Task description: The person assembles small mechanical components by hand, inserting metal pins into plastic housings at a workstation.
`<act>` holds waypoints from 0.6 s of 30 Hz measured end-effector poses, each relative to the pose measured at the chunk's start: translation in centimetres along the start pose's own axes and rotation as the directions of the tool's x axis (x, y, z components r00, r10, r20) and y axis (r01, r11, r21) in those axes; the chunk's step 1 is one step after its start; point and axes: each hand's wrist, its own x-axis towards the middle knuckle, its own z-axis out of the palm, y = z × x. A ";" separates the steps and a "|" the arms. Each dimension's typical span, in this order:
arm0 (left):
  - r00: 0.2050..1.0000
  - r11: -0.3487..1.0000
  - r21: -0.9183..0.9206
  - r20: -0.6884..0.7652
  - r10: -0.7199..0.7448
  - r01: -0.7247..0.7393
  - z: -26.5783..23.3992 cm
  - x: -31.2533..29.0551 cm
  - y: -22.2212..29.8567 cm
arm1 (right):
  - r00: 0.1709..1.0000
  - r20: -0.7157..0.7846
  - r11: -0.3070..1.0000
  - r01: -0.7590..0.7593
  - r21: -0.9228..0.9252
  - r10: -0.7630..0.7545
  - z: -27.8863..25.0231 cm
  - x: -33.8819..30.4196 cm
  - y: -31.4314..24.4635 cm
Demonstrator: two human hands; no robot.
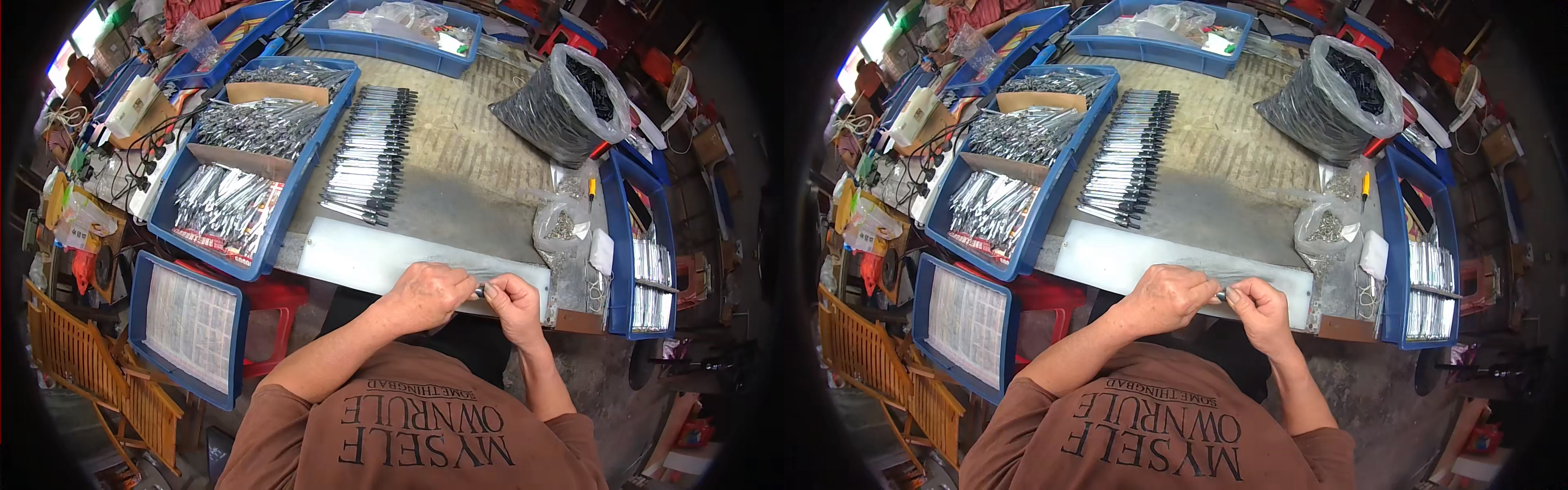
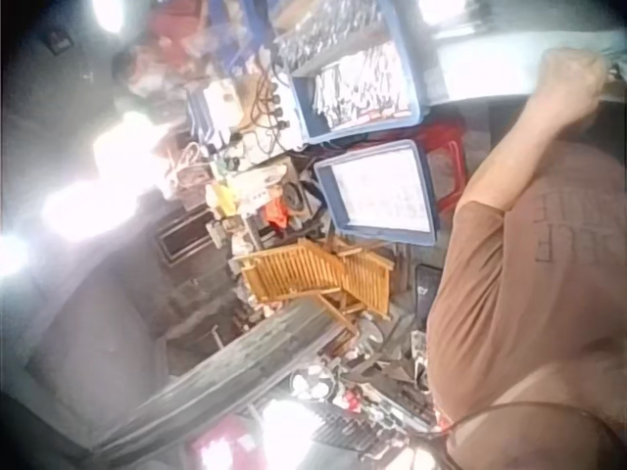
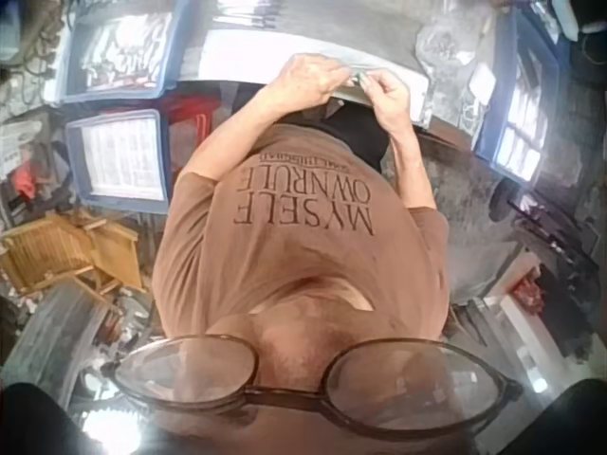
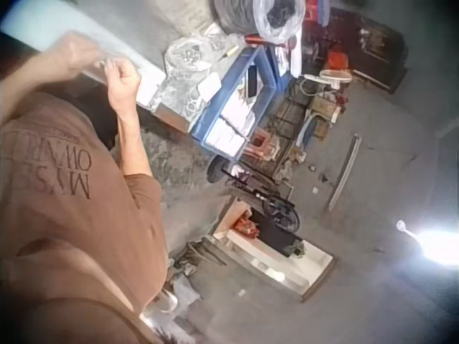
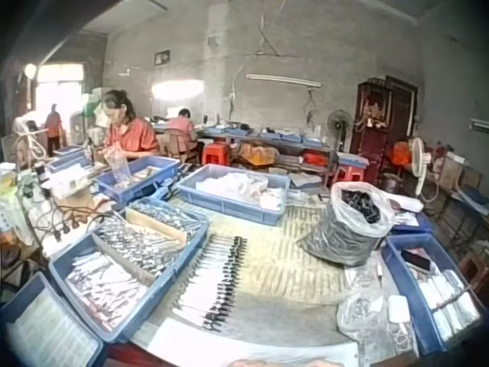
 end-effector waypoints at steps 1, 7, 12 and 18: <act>1.000 1.000 0.002 0.000 -0.003 0.003 -0.1 0.0 0.1 | 0.991 -0.062 0.978 0.103 -0.184 -0.116 0.4 -0.1 0.2; 0.999 0.990 0.136 0.014 -0.045 0.043 -0.3 -0.3 -0.7 | 0.892 -0.077 0.758 0.331 -0.562 -0.446 2.3 1.2 -0.4; 0.994 0.979 0.180 0.019 -0.103 0.098 -2.4 -1.5 -2.7 | 0.934 -0.091 0.859 0.276 -0.431 -0.346 1.7 1.7 1.7; 0.963 0.905 0.329 -0.074 -0.260 0.270 -6.2 -4.1 -8.1 | 0.909 -0.080 0.800 0.315 -0.510 -0.409 1.3 1.9 2.5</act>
